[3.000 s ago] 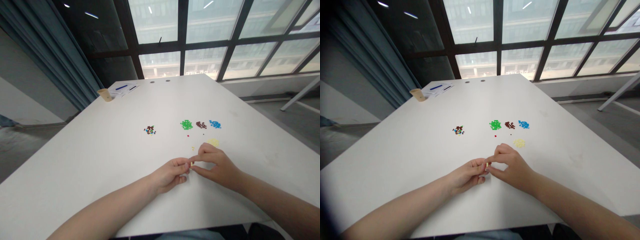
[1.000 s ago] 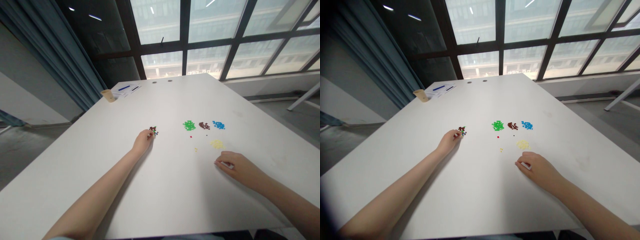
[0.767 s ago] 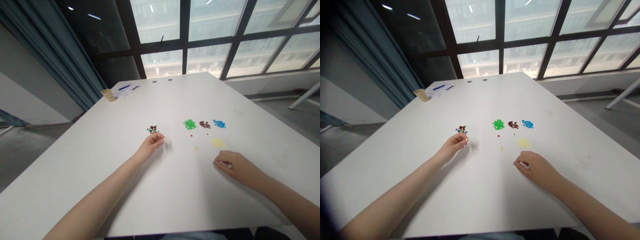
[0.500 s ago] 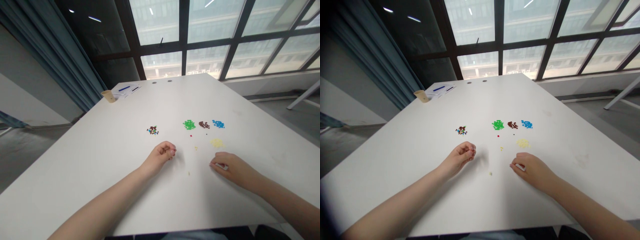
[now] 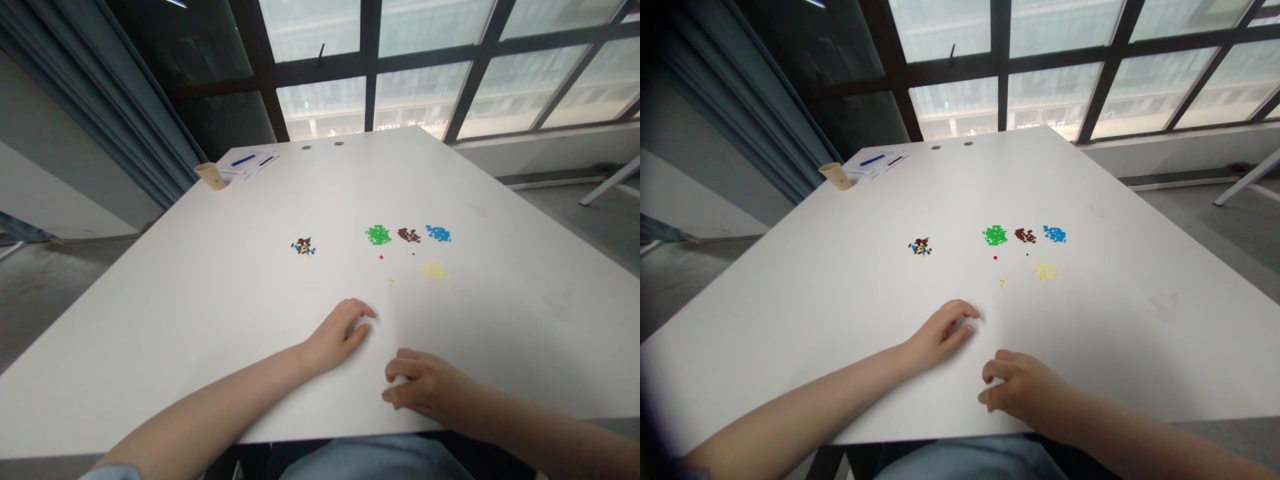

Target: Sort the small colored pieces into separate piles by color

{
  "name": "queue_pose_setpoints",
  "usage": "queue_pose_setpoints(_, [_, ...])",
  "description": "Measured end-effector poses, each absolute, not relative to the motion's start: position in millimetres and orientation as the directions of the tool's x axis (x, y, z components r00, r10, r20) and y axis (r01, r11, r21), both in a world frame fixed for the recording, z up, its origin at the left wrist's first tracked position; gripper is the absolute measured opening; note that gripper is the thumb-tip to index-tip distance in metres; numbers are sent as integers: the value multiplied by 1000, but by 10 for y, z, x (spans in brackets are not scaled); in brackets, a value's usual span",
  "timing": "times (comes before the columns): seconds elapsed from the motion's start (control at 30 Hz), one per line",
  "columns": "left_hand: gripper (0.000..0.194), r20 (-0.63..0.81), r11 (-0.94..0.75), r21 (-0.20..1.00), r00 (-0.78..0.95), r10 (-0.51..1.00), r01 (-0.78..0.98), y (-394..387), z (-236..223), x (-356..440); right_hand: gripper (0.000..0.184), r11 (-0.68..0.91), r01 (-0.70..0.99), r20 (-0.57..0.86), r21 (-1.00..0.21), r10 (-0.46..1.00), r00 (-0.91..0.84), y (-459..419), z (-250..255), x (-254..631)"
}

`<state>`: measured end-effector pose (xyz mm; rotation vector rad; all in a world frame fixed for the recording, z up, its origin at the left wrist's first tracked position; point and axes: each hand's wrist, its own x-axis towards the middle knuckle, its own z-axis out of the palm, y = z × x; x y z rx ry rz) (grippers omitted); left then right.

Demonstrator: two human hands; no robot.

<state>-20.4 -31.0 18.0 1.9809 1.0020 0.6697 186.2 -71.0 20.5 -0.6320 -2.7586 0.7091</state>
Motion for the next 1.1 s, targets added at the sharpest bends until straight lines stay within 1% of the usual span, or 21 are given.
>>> queue_pose_setpoints(0.07, [23,80,-355,832,541,837,427,-302,188,-215,18,757,370,115,-538,502,-857,-683,176,1877])
queue_pose_setpoints(0.13, [23,76,-360,824,545,835,437,-299,193,-224,18,723,404,94,-560,540,-836,-669,144,1888])
queue_pose_setpoints(0.23, [22,66,-364,824,565,823,434,-304,208,-217,18,718,428,70,-550,550,-833,-659,115,1884])
queue_pose_setpoints(0.3, [21,10,-309,851,576,818,425,-313,232,-193,18,723,441,72,-532,557,-827,-634,129,1874])
queue_pose_setpoints(0.37, [21,-95,-167,910,584,806,379,-325,257,-154,19,720,449,110,-529,583,-805,-584,173,1867])
queue_pose_setpoints(0.43, [23,-213,47,961,616,759,274,-341,268,-108,22,709,432,181,-557,611,-770,-515,229,1866])
queue_pose_setpoints(0.47, [24,-259,159,965,638,725,210,-348,266,-87,24,702,422,217,-574,627,-748,-480,256,1866])
queue_pose_setpoints(0.53, [26,-322,353,931,663,676,92,-360,248,-51,26,692,414,274,-591,655,-704,-416,290,1865])
queue_pose_setpoints(0.6, [25,-388,506,863,628,674,-10,-367,226,-26,27,692,422,312,-586,673,-670,-368,295,1856])
queue_pose_setpoints(0.7, [23,-492,663,730,545,679,-168,-371,214,-3,24,684,421,359,-596,696,-622,-326,264,1832])
queue_pose_setpoints(0.77, [20,-524,706,662,519,676,-252,-371,224,8,21,668,414,372,-619,713,-594,-309,247,1812])
queue_pose_setpoints(0.83, [17,-535,719,620,501,680,-314,-368,241,17,19,651,408,376,-639,728,-572,-297,250,1793])
queue_pose_setpoints(1.1, [10,-499,694,529,483,720,-488,-285,331,14,20,629,400,394,-667,753,-527,-258,401,1773])
